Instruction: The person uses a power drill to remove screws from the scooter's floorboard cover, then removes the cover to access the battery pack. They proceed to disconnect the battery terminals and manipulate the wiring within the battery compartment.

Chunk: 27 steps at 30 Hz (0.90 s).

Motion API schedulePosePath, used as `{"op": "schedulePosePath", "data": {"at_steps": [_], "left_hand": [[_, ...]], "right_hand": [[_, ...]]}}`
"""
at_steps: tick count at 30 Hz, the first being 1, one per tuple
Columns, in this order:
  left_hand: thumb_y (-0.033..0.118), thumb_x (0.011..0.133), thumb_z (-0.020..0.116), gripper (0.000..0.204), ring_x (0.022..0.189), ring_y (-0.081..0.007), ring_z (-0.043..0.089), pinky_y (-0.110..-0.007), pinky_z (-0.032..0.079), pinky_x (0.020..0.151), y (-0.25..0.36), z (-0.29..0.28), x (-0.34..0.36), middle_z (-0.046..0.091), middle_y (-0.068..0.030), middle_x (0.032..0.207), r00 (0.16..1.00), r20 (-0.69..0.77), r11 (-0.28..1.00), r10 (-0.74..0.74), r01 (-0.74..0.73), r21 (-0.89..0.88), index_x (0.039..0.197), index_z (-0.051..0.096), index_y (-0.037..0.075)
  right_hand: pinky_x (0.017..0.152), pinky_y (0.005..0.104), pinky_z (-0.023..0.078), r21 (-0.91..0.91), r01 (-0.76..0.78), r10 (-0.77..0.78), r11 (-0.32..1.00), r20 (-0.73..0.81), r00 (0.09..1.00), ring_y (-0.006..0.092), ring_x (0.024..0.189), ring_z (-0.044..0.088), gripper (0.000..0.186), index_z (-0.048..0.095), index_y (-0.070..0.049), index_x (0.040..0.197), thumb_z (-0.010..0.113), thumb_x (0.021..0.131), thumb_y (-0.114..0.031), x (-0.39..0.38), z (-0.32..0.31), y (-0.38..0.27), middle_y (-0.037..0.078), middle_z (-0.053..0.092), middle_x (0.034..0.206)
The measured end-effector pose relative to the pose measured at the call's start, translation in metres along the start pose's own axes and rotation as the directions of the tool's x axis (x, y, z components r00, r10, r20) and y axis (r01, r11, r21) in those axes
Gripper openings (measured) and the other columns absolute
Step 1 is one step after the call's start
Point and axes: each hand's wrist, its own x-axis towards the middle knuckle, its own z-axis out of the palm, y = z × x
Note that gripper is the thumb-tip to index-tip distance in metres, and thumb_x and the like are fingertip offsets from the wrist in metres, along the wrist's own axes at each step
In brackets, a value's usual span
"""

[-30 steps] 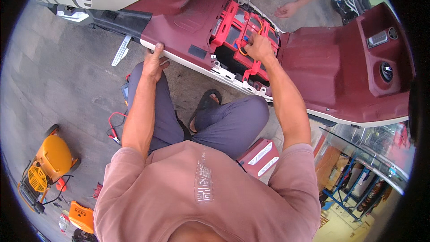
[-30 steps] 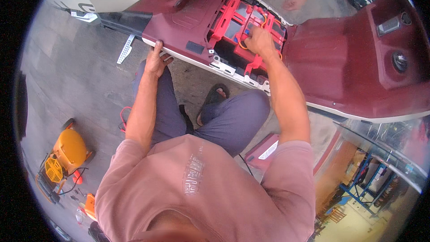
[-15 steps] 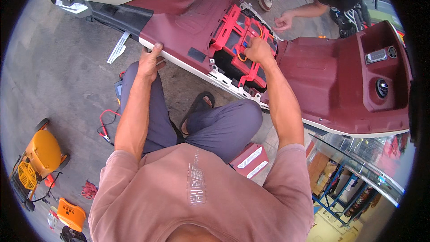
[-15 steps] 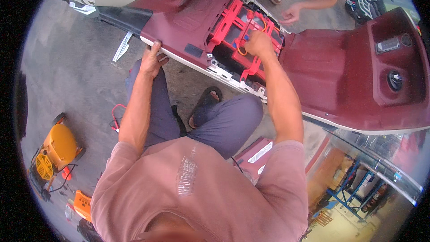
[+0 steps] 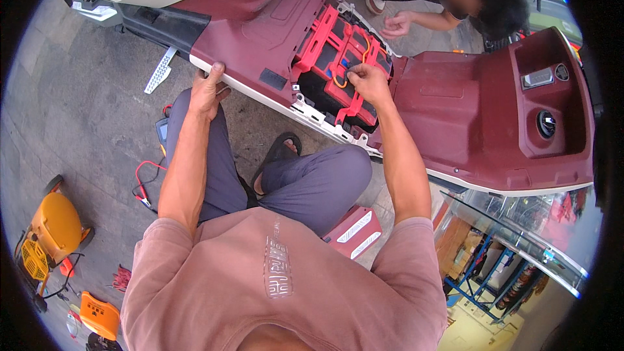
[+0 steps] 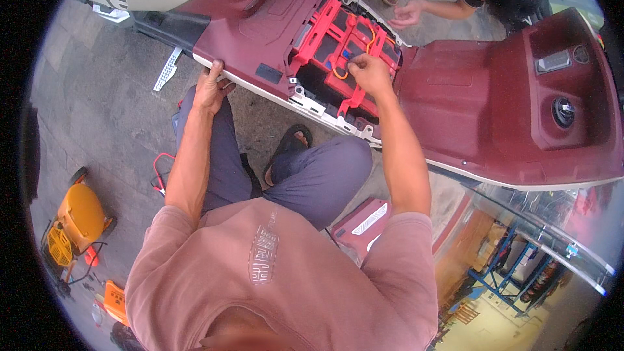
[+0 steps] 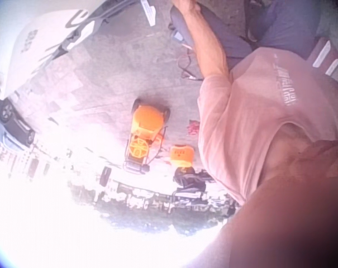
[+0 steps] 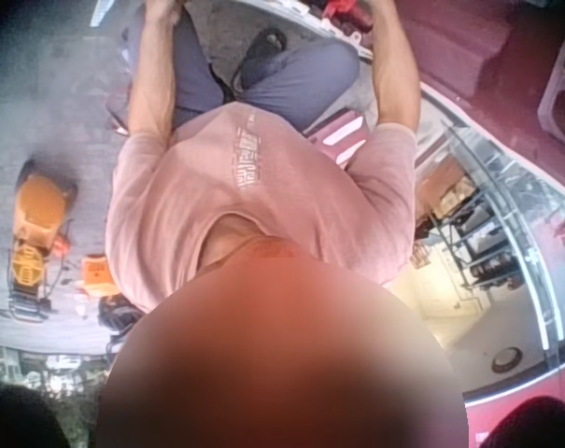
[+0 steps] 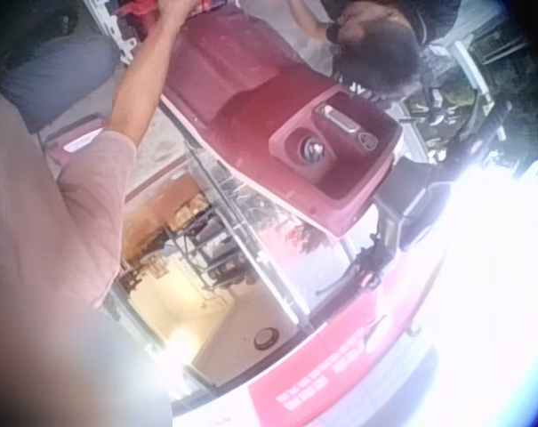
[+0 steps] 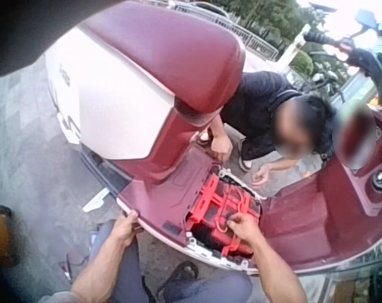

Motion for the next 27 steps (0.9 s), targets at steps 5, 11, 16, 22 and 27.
{"op": "schedulePosePath", "data": {"at_steps": [5, 11, 16, 22, 27], "left_hand": [[0.067, 0.069, 0.075, 0.111, 0.120, -0.0351, 0.049, -0.051, 0.040, 0.099, -0.003, -0.002, 0.002, 0.042, -0.0124, 0.138, 1.000, 0.002, 1.000, -0.003, 0.003, 0.002, 0.148, 0.023, 0.009], [0.067, 0.069, 0.076, 0.110, 0.118, -0.0335, 0.050, -0.049, 0.041, 0.097, -0.007, -0.006, 0.007, 0.042, -0.0115, 0.138, 1.000, -0.014, 1.000, 0.006, -0.005, 0.015, 0.147, 0.025, 0.009], [0.067, 0.069, 0.076, 0.110, 0.118, -0.0340, 0.050, -0.050, 0.040, 0.099, -0.008, -0.005, 0.007, 0.043, -0.0126, 0.138, 1.000, -0.013, 1.000, 0.011, -0.011, 0.008, 0.146, 0.026, 0.007], [0.067, 0.061, 0.082, 0.113, 0.096, -0.0231, 0.055, -0.039, 0.046, 0.080, -0.006, 0.000, 0.004, 0.053, -0.0151, 0.121, 0.998, -0.048, 0.999, 0.043, -0.045, -0.026, 0.141, 0.032, 0.003], [0.066, 0.061, 0.082, 0.112, 0.092, -0.0224, 0.056, -0.038, 0.047, 0.078, -0.006, 0.000, 0.004, 0.054, -0.0148, 0.117, 0.996, -0.067, 0.998, 0.057, -0.058, -0.016, 0.140, 0.033, 0.003]], "right_hand": [[0.068, 0.0291, 0.052, -0.066, 0.123, -0.128, 0.990, -0.076, 0.989, 0.0132, 0.074, 0.065, 0.023, 0.069, 0.002, 0.098, 0.070, 0.084, -0.017, -0.004, 0.004, -0.004, 0.009, 0.071, 0.083], [0.071, 0.0326, 0.053, -0.092, 0.131, -0.132, 0.987, -0.011, 0.991, 0.0188, 0.076, 0.067, 0.025, 0.069, 0.000, 0.096, 0.070, 0.083, -0.021, 0.002, 0.002, -0.009, 0.012, 0.071, 0.082], [0.074, 0.0367, 0.053, -0.152, 0.145, -0.139, 0.978, 0.049, 0.989, 0.0252, 0.078, 0.069, 0.026, 0.069, -0.001, 0.096, 0.068, 0.082, -0.023, 0.008, 0.000, -0.001, 0.016, 0.070, 0.082], [0.062, 0.0306, 0.051, -0.379, 0.230, -0.262, 0.896, -0.035, 0.964, 0.0145, 0.068, 0.063, 0.022, 0.065, 0.004, 0.093, 0.063, 0.089, -0.018, 0.003, 0.001, -0.012, 0.006, 0.067, 0.076], [0.064, 0.0342, 0.053, -0.069, 0.162, -0.145, 0.984, 0.197, 0.970, 0.0196, 0.067, 0.067, 0.021, 0.068, 0.000, 0.094, 0.062, 0.088, -0.019, 0.016, -0.020, -0.029, 0.013, 0.069, 0.076]]}}
